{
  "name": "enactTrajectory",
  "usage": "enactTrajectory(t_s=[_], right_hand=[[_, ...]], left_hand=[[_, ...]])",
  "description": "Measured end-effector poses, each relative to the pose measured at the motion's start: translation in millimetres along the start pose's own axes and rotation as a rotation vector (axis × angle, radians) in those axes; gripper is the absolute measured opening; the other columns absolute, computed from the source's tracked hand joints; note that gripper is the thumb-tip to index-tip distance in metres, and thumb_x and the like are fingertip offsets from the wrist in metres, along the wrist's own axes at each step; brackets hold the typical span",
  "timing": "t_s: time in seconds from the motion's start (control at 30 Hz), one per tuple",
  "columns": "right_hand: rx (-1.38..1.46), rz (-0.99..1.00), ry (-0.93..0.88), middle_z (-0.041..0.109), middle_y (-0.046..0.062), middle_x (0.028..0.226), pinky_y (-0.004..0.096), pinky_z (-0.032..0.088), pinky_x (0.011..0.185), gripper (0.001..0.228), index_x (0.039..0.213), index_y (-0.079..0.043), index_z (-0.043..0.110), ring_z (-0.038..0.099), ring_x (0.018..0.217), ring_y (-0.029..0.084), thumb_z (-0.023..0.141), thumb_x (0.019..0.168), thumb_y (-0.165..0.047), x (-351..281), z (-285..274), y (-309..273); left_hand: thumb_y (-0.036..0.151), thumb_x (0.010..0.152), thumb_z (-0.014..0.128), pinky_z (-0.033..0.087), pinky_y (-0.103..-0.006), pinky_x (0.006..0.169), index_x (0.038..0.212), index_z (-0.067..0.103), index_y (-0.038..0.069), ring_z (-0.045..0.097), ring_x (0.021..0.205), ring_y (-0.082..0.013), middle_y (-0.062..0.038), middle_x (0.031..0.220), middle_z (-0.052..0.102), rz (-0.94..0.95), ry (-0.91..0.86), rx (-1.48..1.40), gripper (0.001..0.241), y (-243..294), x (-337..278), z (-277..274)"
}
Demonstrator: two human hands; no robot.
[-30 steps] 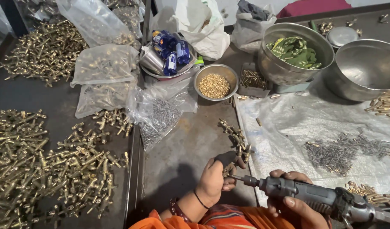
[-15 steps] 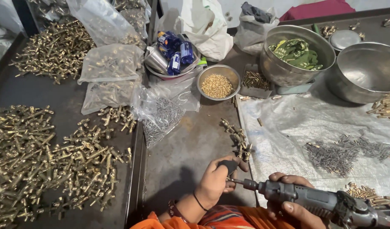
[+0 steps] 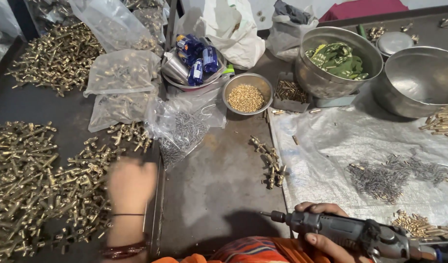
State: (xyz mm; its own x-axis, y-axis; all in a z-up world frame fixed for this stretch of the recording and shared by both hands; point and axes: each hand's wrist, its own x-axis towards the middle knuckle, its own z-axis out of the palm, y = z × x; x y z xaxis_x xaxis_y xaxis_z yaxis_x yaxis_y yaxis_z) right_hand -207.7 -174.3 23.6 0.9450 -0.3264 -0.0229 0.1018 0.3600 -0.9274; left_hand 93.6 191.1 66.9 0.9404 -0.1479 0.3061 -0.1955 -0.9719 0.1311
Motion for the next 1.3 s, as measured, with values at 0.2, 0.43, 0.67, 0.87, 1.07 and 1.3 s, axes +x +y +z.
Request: enactTrajectory(t_s=[0.2,0.43,0.67,0.87,1.07,1.3], right_hand=[[-0.002,-0.073,-0.039,0.064,0.027,0.126,0.047,0.056,0.095,0.049,0.117,-0.002,0.057,0.070,0.111,0.033,0.077,0.075,0.011,5.5,7.1,21.1],[-0.115,-0.146,-0.156,0.067,0.029,0.126,0.042,0.055,0.095,0.046,0.114,0.001,0.060,0.070,0.110,0.029,0.085,0.076,0.006,11.4,-11.8,47.2],[-0.097,-0.161,-0.058,0.069,0.031,0.121,0.042,0.059,0.086,0.050,0.113,0.002,0.060,0.072,0.100,0.029,0.088,0.071,0.004,12.6,-20.0,56.2],[-0.179,-0.161,-0.140,0.068,0.028,0.126,0.041,0.056,0.095,0.047,0.116,0.000,0.059,0.070,0.110,0.027,0.084,0.077,0.006,24.2,-25.4,47.2],[-0.169,-0.017,-0.140,0.066,0.024,0.129,0.044,0.056,0.098,0.046,0.117,-0.001,0.057,0.069,0.116,0.029,0.080,0.078,0.007,27.9,-6.8,32.5],[-0.122,-0.050,-0.189,0.064,0.025,0.131,0.045,0.057,0.099,0.049,0.120,-0.001,0.056,0.069,0.117,0.031,0.080,0.078,0.008,20.4,-8.0,36.3]], left_hand=[[0.020,0.080,0.064,0.055,-0.0482,0.087,0.112,0.074,0.010,0.070,0.098,-0.0392,-0.019,0.107,0.073,-0.052,-0.075,-0.527,0.035,65.7,3.2,-43.8],[0.007,0.078,0.062,0.046,-0.0461,0.106,0.125,0.060,0.005,0.049,0.134,-0.0359,-0.015,0.141,0.055,0.499,-0.329,-0.508,0.047,193.9,-21.4,100.5],[0.008,0.085,0.058,0.040,-0.0543,0.106,0.118,0.066,0.007,0.046,0.138,-0.0329,-0.014,0.135,0.058,0.744,-0.240,-0.403,0.033,226.3,-18.9,164.7],[0.010,0.085,0.059,0.042,-0.0533,0.105,0.095,0.071,0.008,0.050,0.128,-0.0363,-0.015,0.116,0.061,0.622,-0.324,-0.282,0.016,189.1,-44.6,138.8],[0.003,0.077,0.063,0.046,-0.0472,0.101,0.106,0.071,0.008,0.052,0.123,-0.0410,-0.016,0.118,0.064,0.564,-0.175,-0.446,0.030,146.4,-66.8,140.0],[0.002,0.080,0.069,0.054,-0.0409,0.073,0.107,0.070,0.005,0.065,0.083,-0.0306,-0.013,0.092,0.069,-0.046,-0.513,-1.184,0.027,130.4,-66.4,158.7]])
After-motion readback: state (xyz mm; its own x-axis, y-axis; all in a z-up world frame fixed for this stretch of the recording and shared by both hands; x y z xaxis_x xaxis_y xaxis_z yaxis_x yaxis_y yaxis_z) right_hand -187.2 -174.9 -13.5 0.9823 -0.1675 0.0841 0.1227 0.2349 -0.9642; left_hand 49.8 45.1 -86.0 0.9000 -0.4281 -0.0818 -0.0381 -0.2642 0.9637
